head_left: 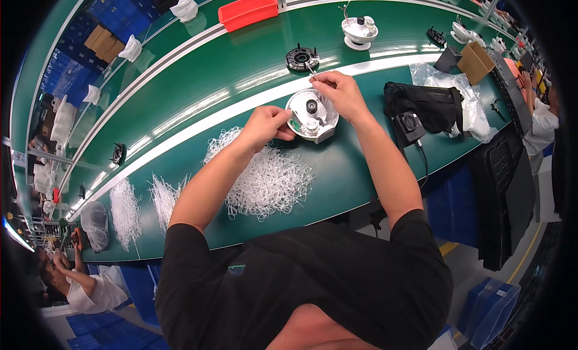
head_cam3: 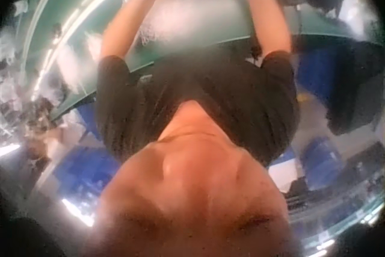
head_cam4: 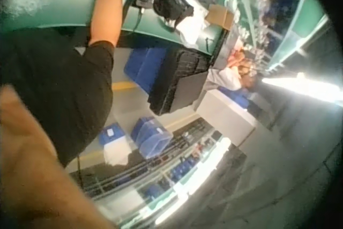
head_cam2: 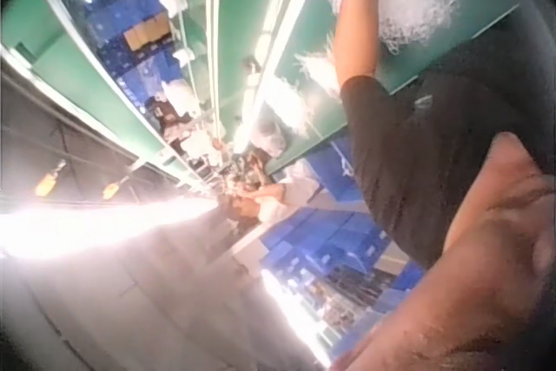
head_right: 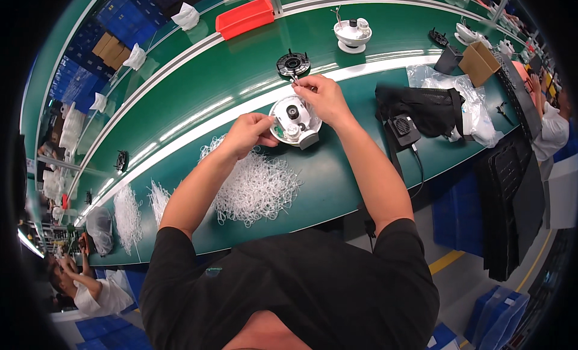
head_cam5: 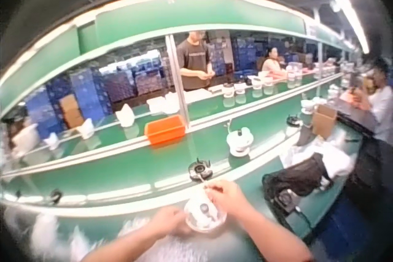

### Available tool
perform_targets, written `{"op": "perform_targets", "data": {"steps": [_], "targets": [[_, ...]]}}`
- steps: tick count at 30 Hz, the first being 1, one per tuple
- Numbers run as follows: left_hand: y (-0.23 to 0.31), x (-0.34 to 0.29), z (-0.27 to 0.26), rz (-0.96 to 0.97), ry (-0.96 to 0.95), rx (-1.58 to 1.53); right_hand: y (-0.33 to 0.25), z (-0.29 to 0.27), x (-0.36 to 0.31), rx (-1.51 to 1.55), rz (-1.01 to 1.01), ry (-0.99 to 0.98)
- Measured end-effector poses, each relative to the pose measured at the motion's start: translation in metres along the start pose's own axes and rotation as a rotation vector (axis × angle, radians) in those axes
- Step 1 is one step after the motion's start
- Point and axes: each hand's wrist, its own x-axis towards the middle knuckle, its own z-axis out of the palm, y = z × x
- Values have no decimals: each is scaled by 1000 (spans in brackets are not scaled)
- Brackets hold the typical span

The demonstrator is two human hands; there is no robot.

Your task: The person assembles small white electronic components on a green workbench. They repeatedly pick up white zip ties and small black parts, insert the zip ties into the components, and place the assembled units onto a white circular holder.

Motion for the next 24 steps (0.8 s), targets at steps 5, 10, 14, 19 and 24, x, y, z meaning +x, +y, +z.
{"op": "perform_targets", "data": {"steps": [5,10,14,19,24], "targets": [[10,4,-9,106,111,34,6,-1,-1,-1,-39,54],[26,19,-19,277,183,-160,-8,0,-1,-165,-90,-9],[36,28,-1,307,162,-341,-5,5,2,-268,-243,13],[39,40,5,284,148,-484,-5,5,5,-278,-261,18],[30,50,8,294,135,-484,-8,3,2,-289,-293,12]]}}
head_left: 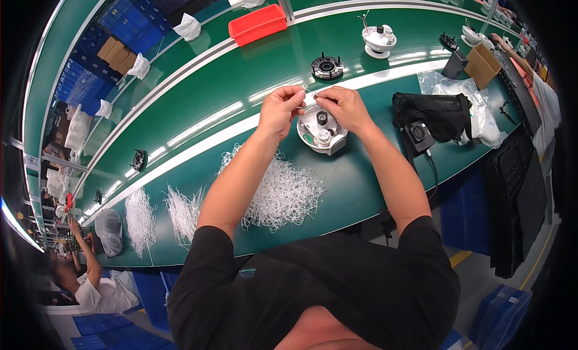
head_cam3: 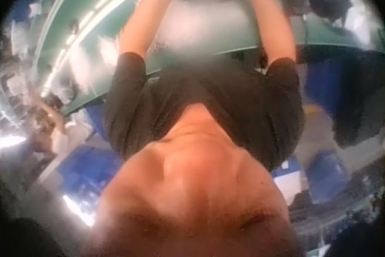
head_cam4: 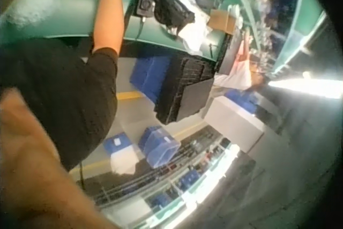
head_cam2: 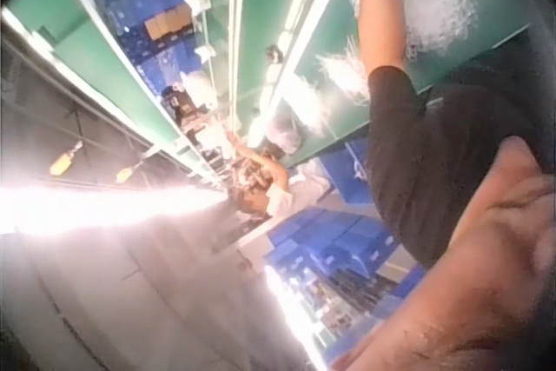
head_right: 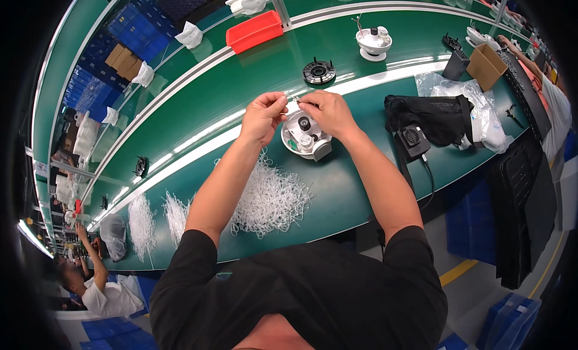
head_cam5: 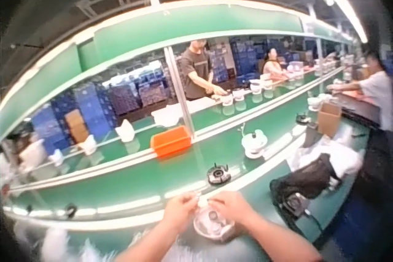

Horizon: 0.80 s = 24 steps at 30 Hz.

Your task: The person assembles small white electronic components on a green workbench. They repeatedly pick up white zip ties and small black parts, insert the zip ties into the components, and place the assembled units onto a white circular holder.

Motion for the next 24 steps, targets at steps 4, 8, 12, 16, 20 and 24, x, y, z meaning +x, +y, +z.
{"op": "perform_targets", "data": {"steps": [4,8,12,16,20,24], "targets": [[-3,-2,1,13,-61,118,-3,1,-1,-14,-5,-10],[-1,-4,9,61,-60,337,-1,0,-2,-21,17,-11],[-2,0,10,122,-27,488,-5,-4,-3,114,152,-32],[-8,5,8,118,-15,535,-5,-5,-3,188,179,-82],[-5,5,10,81,-21,651,-2,-3,-2,219,221,-102],[0,1,14,120,-70,773,0,-2,-1,235,249,-92]]}}
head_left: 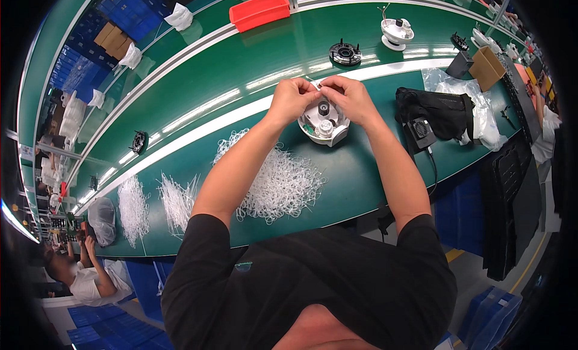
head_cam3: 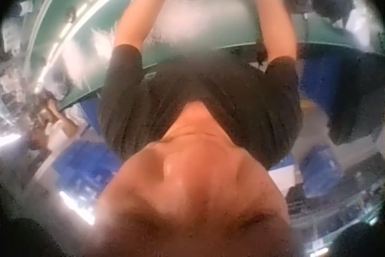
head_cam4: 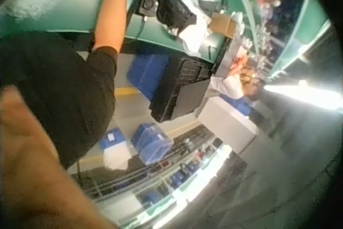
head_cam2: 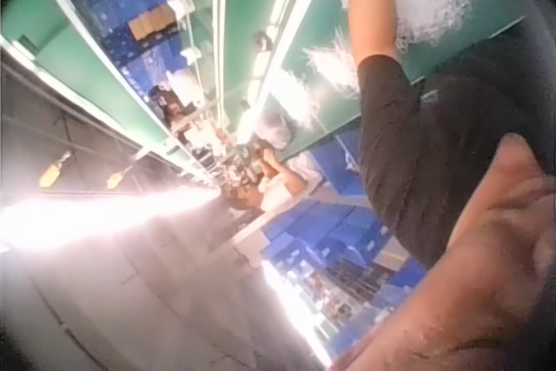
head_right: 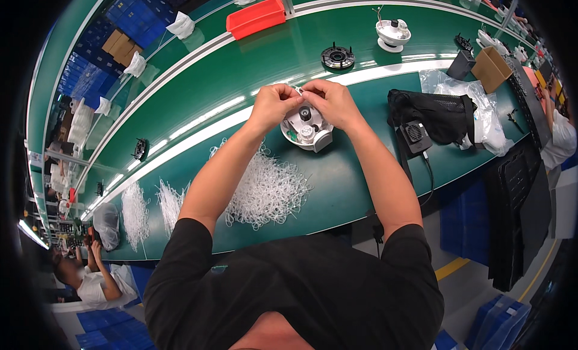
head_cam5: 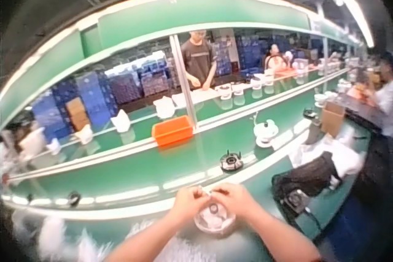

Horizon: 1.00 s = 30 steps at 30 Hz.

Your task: The person assembles small white electronic components on a green workbench. They repeatedly pick up white zip ties and small black parts, insert the zip ties into the components, and place the assembled units onto a white circular holder.

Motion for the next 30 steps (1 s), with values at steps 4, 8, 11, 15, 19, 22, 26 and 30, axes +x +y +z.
{"op": "perform_targets", "data": {"steps": [4,8,11,15,19,22,26,30], "targets": [[-2,-3,7,182,48,208,12,2,4,61,-4,144],[0,-10,14,437,81,562,15,-2,4,595,253,184],[2,-11,17,471,82,600,34,-14,2,514,301,105],[-2,-10,16,484,91,587,20,-14,-11,-30,-17,29],[-4,-10,15,409,108,524,0,-15,-14,-380,-132,-116],[-3,-10,18,373,99,545,5,-15,-11,-430,-164,-107],[-6,-10,17,395,120,562,3,-22,-10,-560,-271,-131],[2,-8,14,286,129,490,-10,-31,-12,-663,-193,-223]]}}
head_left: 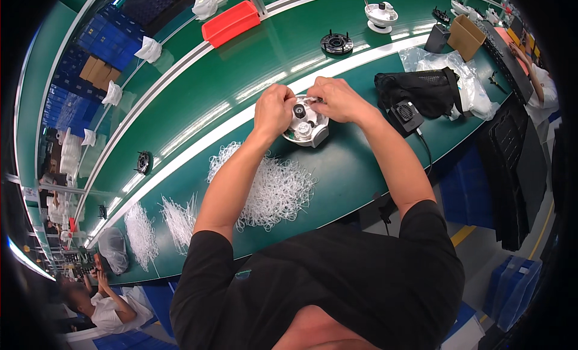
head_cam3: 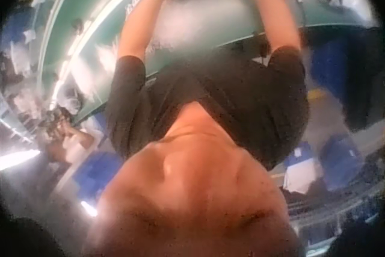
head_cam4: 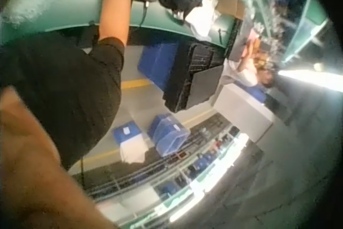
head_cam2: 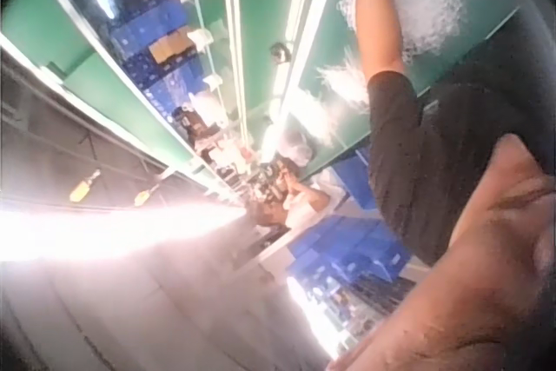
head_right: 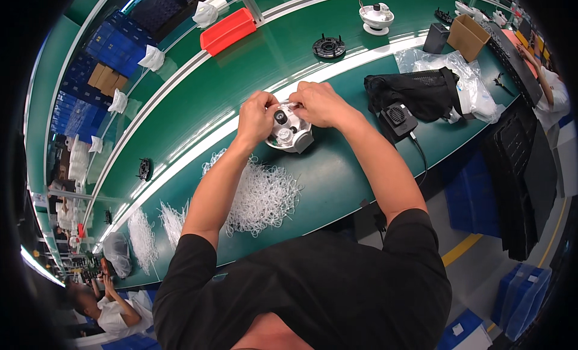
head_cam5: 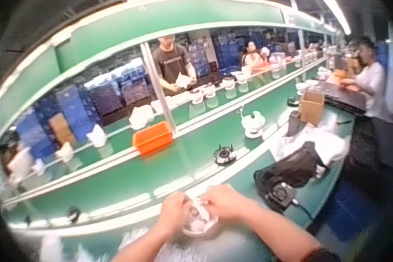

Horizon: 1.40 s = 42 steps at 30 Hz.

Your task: The person assembles small white electronic components on a green workbench. They repeatedly pick up white zip ties and small black parts, insert the zip ties into the components, and place the assembled units onto a white circular holder.

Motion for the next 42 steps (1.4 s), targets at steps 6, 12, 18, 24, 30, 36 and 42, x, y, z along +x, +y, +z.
{"op": "perform_targets", "data": {"steps": [6,12,18,24,30,36,42], "targets": [[0,-4,-3,4,-30,20,6,1,-4,158,24,-9],[-23,-11,-27,-282,-374,-171,44,29,-17,738,304,477],[-35,-7,-25,-583,-424,-697,68,54,-25,474,338,498],[-87,65,-32,-736,-16,-1037,63,52,-26,319,321,413],[-145,92,-29,-833,366,-1133,59,47,-22,328,292,400],[-129,50,-69,-741,203,-964,65,52,-20,243,250,398],[-109,-74,-176,-464,307,-528,99,66,-19,315,228,356]]}}
